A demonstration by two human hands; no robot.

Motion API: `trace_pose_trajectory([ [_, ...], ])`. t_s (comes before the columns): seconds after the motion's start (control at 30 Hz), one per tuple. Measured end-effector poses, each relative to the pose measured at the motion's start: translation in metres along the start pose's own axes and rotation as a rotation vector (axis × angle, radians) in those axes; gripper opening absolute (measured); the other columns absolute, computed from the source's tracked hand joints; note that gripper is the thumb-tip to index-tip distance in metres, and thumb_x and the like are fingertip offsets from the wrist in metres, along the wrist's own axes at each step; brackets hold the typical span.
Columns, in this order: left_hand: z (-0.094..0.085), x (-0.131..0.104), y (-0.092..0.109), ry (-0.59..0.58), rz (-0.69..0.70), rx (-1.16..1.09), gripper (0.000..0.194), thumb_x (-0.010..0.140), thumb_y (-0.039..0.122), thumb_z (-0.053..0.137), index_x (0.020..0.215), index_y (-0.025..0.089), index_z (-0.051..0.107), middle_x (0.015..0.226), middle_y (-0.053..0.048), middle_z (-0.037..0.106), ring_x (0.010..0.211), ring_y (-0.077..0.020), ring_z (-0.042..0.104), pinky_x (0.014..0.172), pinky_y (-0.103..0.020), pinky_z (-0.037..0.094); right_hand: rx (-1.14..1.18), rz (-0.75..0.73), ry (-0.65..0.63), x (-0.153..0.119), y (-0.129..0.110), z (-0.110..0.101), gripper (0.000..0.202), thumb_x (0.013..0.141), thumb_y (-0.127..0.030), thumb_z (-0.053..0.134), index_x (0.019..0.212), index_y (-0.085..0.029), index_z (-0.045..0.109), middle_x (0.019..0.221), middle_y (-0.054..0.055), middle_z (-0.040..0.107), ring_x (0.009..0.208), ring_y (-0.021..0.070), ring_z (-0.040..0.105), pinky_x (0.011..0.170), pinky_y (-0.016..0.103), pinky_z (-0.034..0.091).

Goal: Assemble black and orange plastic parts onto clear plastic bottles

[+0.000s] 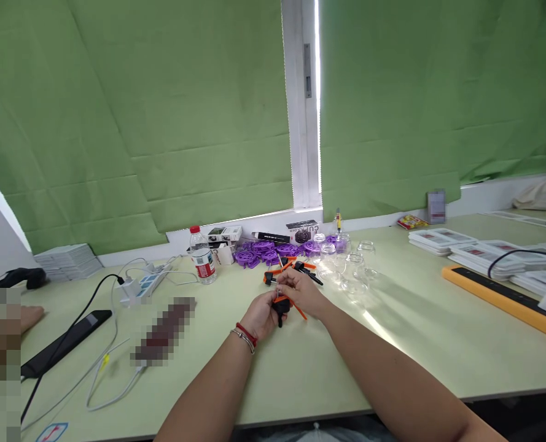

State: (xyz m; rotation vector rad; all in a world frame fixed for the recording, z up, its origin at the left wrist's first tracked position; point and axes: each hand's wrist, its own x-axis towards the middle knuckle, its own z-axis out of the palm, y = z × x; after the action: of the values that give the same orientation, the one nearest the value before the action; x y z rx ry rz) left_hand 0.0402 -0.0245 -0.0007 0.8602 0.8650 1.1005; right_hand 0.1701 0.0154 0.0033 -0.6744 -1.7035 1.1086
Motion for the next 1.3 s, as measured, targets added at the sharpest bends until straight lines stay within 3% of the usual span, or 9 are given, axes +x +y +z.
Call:
trace_pose_trajectory([
  [0.17,-0.009,0.000,-0.002,0.012,0.057,-0.051,0.018,0.085,0.027,0.047,0.083,0.012,0.056,0.066,-0.005,0.057,0.054,-0.0131,0.052,0.048,-0.025,0.039,-0.165,0.022,-0.067,-0.002,0.000,-0.001,0.013,0.079,-0.026,0.053,0.084,-0.017,0.062,0.074,0.002,0.061,0.060,0.0121,0.055,0.059,0.027,0.047],
  [0.37,-0.020,-0.003,0.003,-0.006,0.113,-0.013,0.019,0.084,0.027,0.053,0.082,0.010,0.061,0.074,-0.007,0.060,0.064,-0.0140,0.055,0.056,-0.027,0.045,-0.355,-0.147,-0.125,-0.006,-0.008,-0.003,0.021,0.081,-0.017,0.049,0.090,-0.020,0.068,0.091,0.004,0.065,0.084,0.0164,0.059,0.079,0.030,0.046],
  [0.57,-0.026,-0.003,0.002,-0.066,0.114,-0.005,0.022,0.078,0.033,0.063,0.082,0.011,0.064,0.077,-0.008,0.061,0.068,-0.0152,0.056,0.061,-0.029,0.047,-0.386,-0.192,-0.203,-0.007,-0.010,-0.003,0.024,0.084,-0.017,0.046,0.088,-0.020,0.069,0.097,0.005,0.066,0.094,0.0176,0.058,0.089,0.033,0.044],
  [0.67,-0.025,-0.003,0.006,-0.055,0.100,0.006,0.020,0.077,0.028,0.062,0.084,0.010,0.064,0.077,-0.009,0.062,0.064,-0.0152,0.056,0.058,-0.029,0.047,-0.437,-0.229,-0.162,-0.006,-0.009,-0.005,0.025,0.084,-0.018,0.046,0.096,-0.020,0.068,0.103,0.006,0.065,0.099,0.0196,0.056,0.092,0.036,0.042],
  [0.73,-0.025,-0.004,0.012,0.030,0.100,0.003,0.015,0.076,0.021,0.059,0.083,0.008,0.064,0.076,-0.010,0.063,0.060,-0.0153,0.056,0.055,-0.030,0.047,-0.482,-0.231,-0.059,-0.004,-0.008,-0.009,0.028,0.084,-0.019,0.045,0.105,-0.020,0.065,0.107,0.008,0.064,0.102,0.0212,0.055,0.092,0.038,0.041],
  [0.87,-0.033,-0.003,0.024,0.249,0.125,-0.078,0.013,0.072,0.008,0.049,0.078,0.008,0.061,0.070,-0.011,0.063,0.056,-0.0155,0.057,0.054,-0.030,0.049,-0.536,-0.098,0.191,0.001,-0.004,-0.022,0.028,0.085,-0.021,0.043,0.103,-0.020,0.064,0.104,0.008,0.064,0.098,0.0211,0.056,0.086,0.036,0.043],
  [1.0,-0.043,0.000,0.030,0.320,0.182,-0.146,0.017,0.073,0.006,0.042,0.077,0.009,0.058,0.067,-0.009,0.063,0.051,-0.0141,0.056,0.056,-0.032,0.051,-0.614,0.160,0.314,0.003,0.003,-0.039,0.018,0.080,-0.022,0.048,0.088,-0.019,0.064,0.088,0.006,0.066,0.077,0.0182,0.059,0.067,0.029,0.044],
  [1.13,-0.047,0.003,0.031,0.379,0.214,-0.216,0.017,0.076,0.006,0.039,0.079,0.010,0.056,0.067,-0.010,0.062,0.055,-0.0148,0.058,0.059,-0.033,0.053,-0.871,0.422,0.114,-0.002,0.006,-0.046,0.018,0.064,-0.033,0.068,0.063,-0.017,0.061,0.071,0.008,0.064,0.063,0.0193,0.057,0.053,0.027,0.037],
  [1.3,-0.048,0.006,0.031,0.400,0.232,-0.285,0.016,0.079,0.006,0.039,0.083,0.010,0.054,0.069,-0.009,0.061,0.056,-0.0147,0.058,0.059,-0.032,0.054,-0.976,0.554,-0.070,-0.008,0.004,-0.041,0.014,0.056,-0.022,0.071,0.063,-0.018,0.060,0.072,0.009,0.063,0.061,0.0203,0.057,0.049,0.027,0.034],
])
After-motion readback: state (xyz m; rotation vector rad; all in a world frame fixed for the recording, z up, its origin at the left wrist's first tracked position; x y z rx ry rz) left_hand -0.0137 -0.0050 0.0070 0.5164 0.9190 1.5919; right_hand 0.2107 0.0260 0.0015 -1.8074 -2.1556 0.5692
